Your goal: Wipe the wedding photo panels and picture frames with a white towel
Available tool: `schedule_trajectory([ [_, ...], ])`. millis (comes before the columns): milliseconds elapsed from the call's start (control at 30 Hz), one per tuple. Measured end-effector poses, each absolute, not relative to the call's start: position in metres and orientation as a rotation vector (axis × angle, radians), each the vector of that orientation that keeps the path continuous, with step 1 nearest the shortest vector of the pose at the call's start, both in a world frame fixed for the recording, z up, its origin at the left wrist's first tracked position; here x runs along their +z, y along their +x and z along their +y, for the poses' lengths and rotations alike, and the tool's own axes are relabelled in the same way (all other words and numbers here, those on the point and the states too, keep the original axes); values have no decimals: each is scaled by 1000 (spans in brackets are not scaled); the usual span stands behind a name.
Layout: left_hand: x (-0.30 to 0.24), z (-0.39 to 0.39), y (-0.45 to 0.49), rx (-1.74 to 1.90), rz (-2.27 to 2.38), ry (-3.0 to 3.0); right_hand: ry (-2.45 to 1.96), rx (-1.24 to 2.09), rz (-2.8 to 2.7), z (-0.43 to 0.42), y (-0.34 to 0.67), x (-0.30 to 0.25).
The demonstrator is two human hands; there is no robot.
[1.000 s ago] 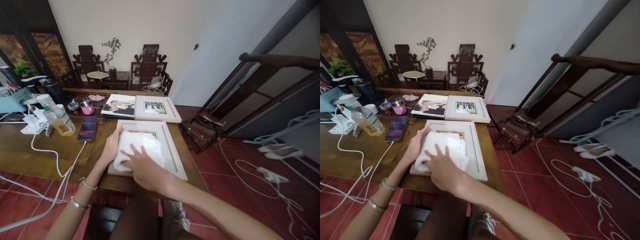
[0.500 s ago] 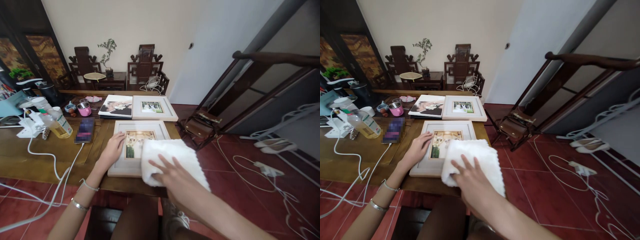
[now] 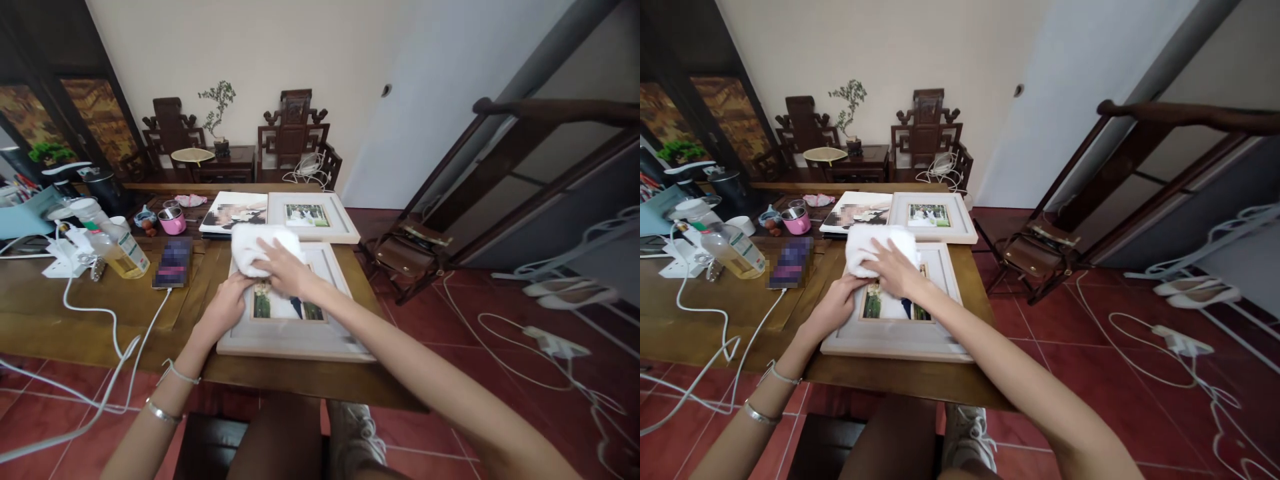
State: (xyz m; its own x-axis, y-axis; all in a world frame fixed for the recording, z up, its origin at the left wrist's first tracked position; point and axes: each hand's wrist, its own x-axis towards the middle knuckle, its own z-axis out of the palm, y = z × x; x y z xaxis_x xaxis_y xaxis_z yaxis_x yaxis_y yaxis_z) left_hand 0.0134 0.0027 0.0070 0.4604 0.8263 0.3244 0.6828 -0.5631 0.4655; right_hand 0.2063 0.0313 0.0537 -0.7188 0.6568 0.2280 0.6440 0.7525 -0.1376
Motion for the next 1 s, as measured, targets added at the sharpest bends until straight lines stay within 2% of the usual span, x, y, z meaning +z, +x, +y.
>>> schedule_trajectory([
  [233,1,5,10,779,1259,2480,-1203,53,-2753,56,189,59],
  [567,-4,9,11,795,1398,2443,-1772,153,-2704,26,299,72],
  [900,0,7,14,854,1413,2430,-1566,487,-2825,-109,289,101],
  [1000,3,5,16,834,1415,2410,-1476,528,-2814,-127,283,99],
])
